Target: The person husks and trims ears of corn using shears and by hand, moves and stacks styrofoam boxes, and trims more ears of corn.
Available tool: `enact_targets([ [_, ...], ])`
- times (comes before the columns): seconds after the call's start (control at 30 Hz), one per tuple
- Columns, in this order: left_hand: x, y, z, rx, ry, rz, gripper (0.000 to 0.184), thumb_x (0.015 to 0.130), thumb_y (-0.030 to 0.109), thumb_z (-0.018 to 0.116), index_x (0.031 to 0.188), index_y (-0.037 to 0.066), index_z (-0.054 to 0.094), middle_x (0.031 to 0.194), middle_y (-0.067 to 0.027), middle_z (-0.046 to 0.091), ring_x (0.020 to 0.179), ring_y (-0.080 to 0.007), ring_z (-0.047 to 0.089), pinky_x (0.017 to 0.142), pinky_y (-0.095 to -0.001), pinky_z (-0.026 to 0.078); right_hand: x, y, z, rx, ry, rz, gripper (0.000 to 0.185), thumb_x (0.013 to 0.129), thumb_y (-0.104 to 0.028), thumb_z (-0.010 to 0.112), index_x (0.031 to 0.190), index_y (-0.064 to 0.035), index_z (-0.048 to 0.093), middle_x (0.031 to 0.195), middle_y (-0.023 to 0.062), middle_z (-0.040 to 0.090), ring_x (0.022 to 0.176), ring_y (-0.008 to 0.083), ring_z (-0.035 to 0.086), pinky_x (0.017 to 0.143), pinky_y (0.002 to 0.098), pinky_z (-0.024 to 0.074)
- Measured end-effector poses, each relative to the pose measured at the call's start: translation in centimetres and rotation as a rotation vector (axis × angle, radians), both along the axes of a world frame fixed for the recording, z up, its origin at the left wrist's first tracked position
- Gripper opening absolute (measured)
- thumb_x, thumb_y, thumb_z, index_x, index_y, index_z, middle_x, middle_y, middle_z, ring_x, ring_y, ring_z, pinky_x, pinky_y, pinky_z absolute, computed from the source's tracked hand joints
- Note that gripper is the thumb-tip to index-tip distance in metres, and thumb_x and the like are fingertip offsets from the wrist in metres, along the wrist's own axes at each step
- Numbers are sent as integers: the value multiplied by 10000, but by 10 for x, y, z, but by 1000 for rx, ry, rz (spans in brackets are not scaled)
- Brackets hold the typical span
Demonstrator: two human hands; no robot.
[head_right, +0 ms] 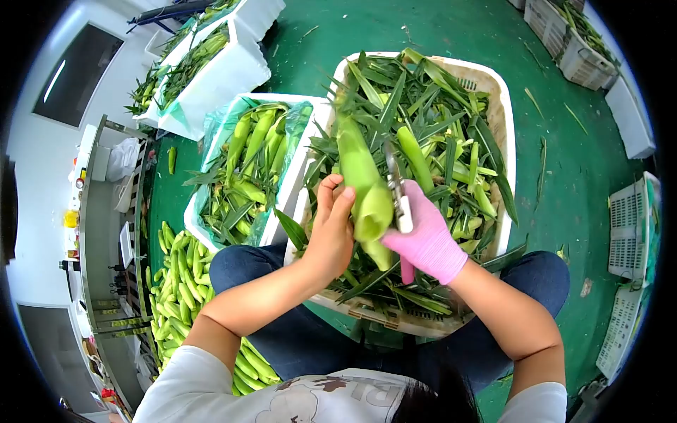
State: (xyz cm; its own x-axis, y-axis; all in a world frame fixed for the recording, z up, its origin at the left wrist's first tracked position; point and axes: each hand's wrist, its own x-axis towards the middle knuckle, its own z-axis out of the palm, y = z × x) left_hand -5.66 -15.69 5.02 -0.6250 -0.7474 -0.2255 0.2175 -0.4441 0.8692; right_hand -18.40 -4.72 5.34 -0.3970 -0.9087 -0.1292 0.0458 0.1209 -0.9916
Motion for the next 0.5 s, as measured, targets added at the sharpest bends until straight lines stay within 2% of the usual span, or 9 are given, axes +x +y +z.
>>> enact_targets([
  [0.03, -2, -3, 5, 73, -87, 20, 427, 1007, 348, 562, 1313, 92, 410, 1159, -85, 566, 1005, -190, 583, 861, -364, 508, -1, -1, -3, -30, 266, 23, 560, 791, -145, 733, 1287, -42, 494, 1015, 103, 632, 861, 203, 647, 726, 301, 541],
  [0.13, 0, -30, 10, 555, -98, -94, 593, 940, 615, 520, 1212, 89, 551, 1008, -121, 647, 843, -264, 642, 788, -419, 553, -5, -10, 20, -84, -105, -189, 364, 819, -183, 723, 1112, -55, 549, 950, 80, 615, 834, 145, 612, 744, 302, 518],
  [0.17, 5, -42, -1, 519, 1, -189, 617, 924, 638, 511, 1182, 81, 580, 1012, -121, 647, 857, -264, 642, 798, -408, 552, -14, -17, 14, -197, -259, -353, 333, 831, -188, 713, 1089, -57, 549, 938, 74, 607, 806, 144, 606, 734, 289, 511],
  [0.23, 11, -52, 6, 719, 248, -243, 593, 943, 612, 477, 1186, 81, 577, 1020, -126, 647, 872, -275, 645, 809, -418, 550, -57, -12, -2, -116, -226, -531, 358, 890, -241, 635, 1171, -43, 534, 1016, 56, 603, 981, 158, 578, 942, 359, 447],
  [0.3, 16, -52, 5, 653, 238, -172, 575, 939, 596, 472, 1201, 95, 580, 1070, -124, 635, 977, -257, 624, 861, -418, 531, -63, -12, 15, -120, 60, -655, 314, 871, -178, 646, 1098, -47, 475, 891, 30, 522, 775, 128, 557, 670, 266, 481],
  [0.33, 16, -49, 8, 594, 164, -85, 570, 935, 591, 488, 1202, 94, 571, 1071, -127, 635, 977, -259, 624, 858, -418, 531, -50, -2, 33, -108, 41, -572, 337, 851, -179, 660, 1101, -50, 474, 889, 32, 514, 764, 133, 552, 674, 278, 490],
  [0.4, 18, -51, 4, 438, -109, -11, 550, 929, 546, 549, 1230, 87, 525, 1072, -132, 635, 972, -266, 624, 845, -429, 530, -44, 6, 30, -305, 633, -335, 481, 774, -181, 720, 1185, -65, 500, 946, 72, 549, 823, 184, 595, 776, 359, 539],
  [0.43, 18, -54, -3, 357, -194, -3, 480, 936, 428, 622, 1249, 86, 495, 1077, -113, 629, 958, -237, 618, 826, -398, 526, -27, 14, 35, -181, 643, -192, 596, 730, -205, 755, 1256, -63, 512, 1030, 134, 593, 946, 268, 627, 898, 406, 517],
  [0.5, 11, -45, -8, -110, -249, 39, 449, 938, 300, 667, 1285, 88, 479, 1078, -80, 613, 950, -189, 601, 805, -340, 511, -14, 13, 31, 16, 696, 24, 642, 727, -258, 787, 1269, -34, 525, 1113, 197, 611, 1065, 385, 603, 942, 438, 495],
])
